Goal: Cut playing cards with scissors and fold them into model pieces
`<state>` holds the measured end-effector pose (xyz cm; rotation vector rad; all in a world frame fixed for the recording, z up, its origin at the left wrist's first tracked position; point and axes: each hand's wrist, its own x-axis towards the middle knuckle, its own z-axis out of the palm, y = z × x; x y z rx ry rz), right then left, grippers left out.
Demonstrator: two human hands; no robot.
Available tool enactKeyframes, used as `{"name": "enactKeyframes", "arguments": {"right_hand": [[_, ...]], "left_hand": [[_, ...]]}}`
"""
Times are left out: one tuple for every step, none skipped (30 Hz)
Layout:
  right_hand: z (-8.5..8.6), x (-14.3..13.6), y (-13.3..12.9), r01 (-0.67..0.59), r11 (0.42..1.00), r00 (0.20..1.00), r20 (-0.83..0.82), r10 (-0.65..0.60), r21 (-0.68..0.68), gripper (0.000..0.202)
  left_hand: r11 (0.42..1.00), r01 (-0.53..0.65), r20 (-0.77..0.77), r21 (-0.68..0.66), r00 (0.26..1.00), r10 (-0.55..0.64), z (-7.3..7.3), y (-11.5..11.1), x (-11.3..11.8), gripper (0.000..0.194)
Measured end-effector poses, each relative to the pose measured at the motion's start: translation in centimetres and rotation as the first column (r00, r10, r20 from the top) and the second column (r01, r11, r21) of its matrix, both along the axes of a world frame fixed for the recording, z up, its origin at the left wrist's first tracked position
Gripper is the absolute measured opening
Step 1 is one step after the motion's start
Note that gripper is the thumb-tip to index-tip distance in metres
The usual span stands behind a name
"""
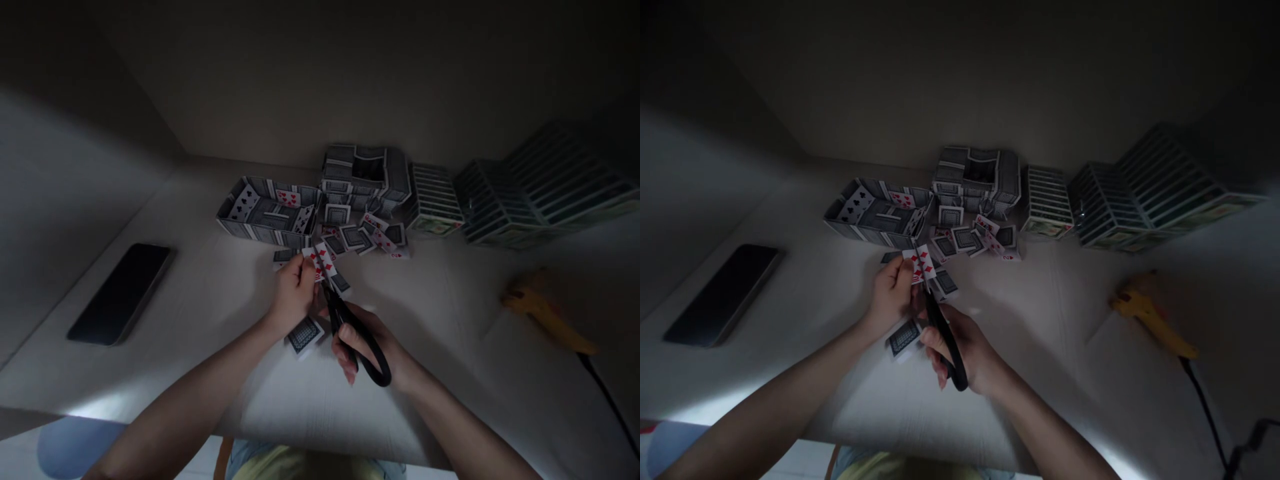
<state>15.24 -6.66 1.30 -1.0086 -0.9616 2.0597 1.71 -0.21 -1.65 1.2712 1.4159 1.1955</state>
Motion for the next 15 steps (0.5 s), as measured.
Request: {"name": "enactKeyframes", "arguments": {"right_hand": [[-0.04, 0.00, 0.00, 0.002, 1.000, 1.000, -0.003, -0.002, -0.001, 0.051], [-0.08, 0.00, -0.01, 0.004, 1.000, 1.000, -0.005, -0.004, -0.005, 0.051], [-0.13, -0.02, -0.03, 0.006, 1.000, 1.000, -0.006, -0.006, -0.011, 0.052], [-0.18, -0.04, -0.06, 0.008, 1.000, 1.000, -0.007, -0.008, -0.019, 0.053], [-0.23, -0.07, -0.09, 0.013, 1.000, 1.000, -0.007, -0.014, -0.027, 0.054], [-0.27, -0.12, -0.13, 0.020, 0.999, 1.000, -0.006, -0.020, -0.035, 0.056], [-0.30, -0.16, -0.16, 0.027, 0.999, 1.000, -0.006, -0.027, -0.041, 0.057], [-0.32, -0.20, -0.19, 0.033, 0.998, 0.999, -0.005, -0.033, -0.044, 0.057], [-0.31, -0.25, -0.20, 0.038, 0.998, 0.999, -0.001, -0.039, -0.046, 0.057], [-0.27, -0.28, -0.21, 0.043, 0.998, 0.999, 0.001, -0.043, -0.047, 0.056], [-0.21, -0.31, -0.21, 0.044, 0.998, 0.999, 0.003, -0.044, -0.048, 0.056], [-0.13, -0.33, -0.21, 0.044, 0.998, 0.999, 0.003, -0.044, -0.051, 0.056], [-0.03, -0.34, -0.20, 0.045, 0.997, 0.999, 0.005, -0.045, -0.056, 0.056], [0.06, -0.35, -0.19, 0.047, 0.997, 0.999, 0.007, -0.047, -0.061, 0.055], [0.15, -0.36, -0.18, 0.050, 0.997, 0.999, 0.010, -0.049, -0.065, 0.055]], "left_hand": [[1.000, -0.004, 0.000, 0.001, 1.000, 0.004, 0.00, 0.01, -0.02, 0.030], [1.000, -0.010, -0.003, 0.003, 1.000, 0.010, 0.00, 0.02, -0.04, 0.030], [1.000, -0.013, -0.006, 0.004, 1.000, 0.013, 0.00, 0.02, -0.05, 0.031], [1.000, -0.013, -0.010, 0.005, 1.000, 0.013, 0.00, 0.03, -0.07, 0.031], [1.000, -0.010, -0.014, 0.006, 1.000, 0.010, 0.00, 0.04, -0.08, 0.031], [1.000, -0.007, -0.021, 0.009, 1.000, 0.007, -0.01, 0.05, -0.08, 0.031], [1.000, -0.005, -0.031, 0.012, 1.000, 0.005, -0.02, 0.06, -0.09, 0.031], [1.000, -0.006, -0.041, 0.017, 0.999, 0.007, -0.03, 0.08, -0.09, 0.031], [1.000, -0.008, -0.051, 0.023, 0.999, 0.010, -0.04, 0.10, -0.09, 0.031], [0.999, -0.012, -0.061, 0.031, 0.998, 0.014, -0.05, 0.12, -0.09, 0.031], [0.999, -0.013, -0.066, 0.038, 0.998, 0.015, -0.07, 0.14, -0.09, 0.031], [0.999, -0.014, -0.066, 0.041, 0.998, 0.017, -0.08, 0.15, -0.08, 0.032], [0.999, -0.014, -0.062, 0.042, 0.998, 0.016, -0.09, 0.15, -0.07, 0.032], [0.999, -0.014, -0.057, 0.041, 0.998, 0.016, -0.09, 0.14, -0.06, 0.031], [0.999, -0.014, -0.051, 0.036, 0.999, 0.016, -0.07, 0.13, -0.05, 0.031]]}}
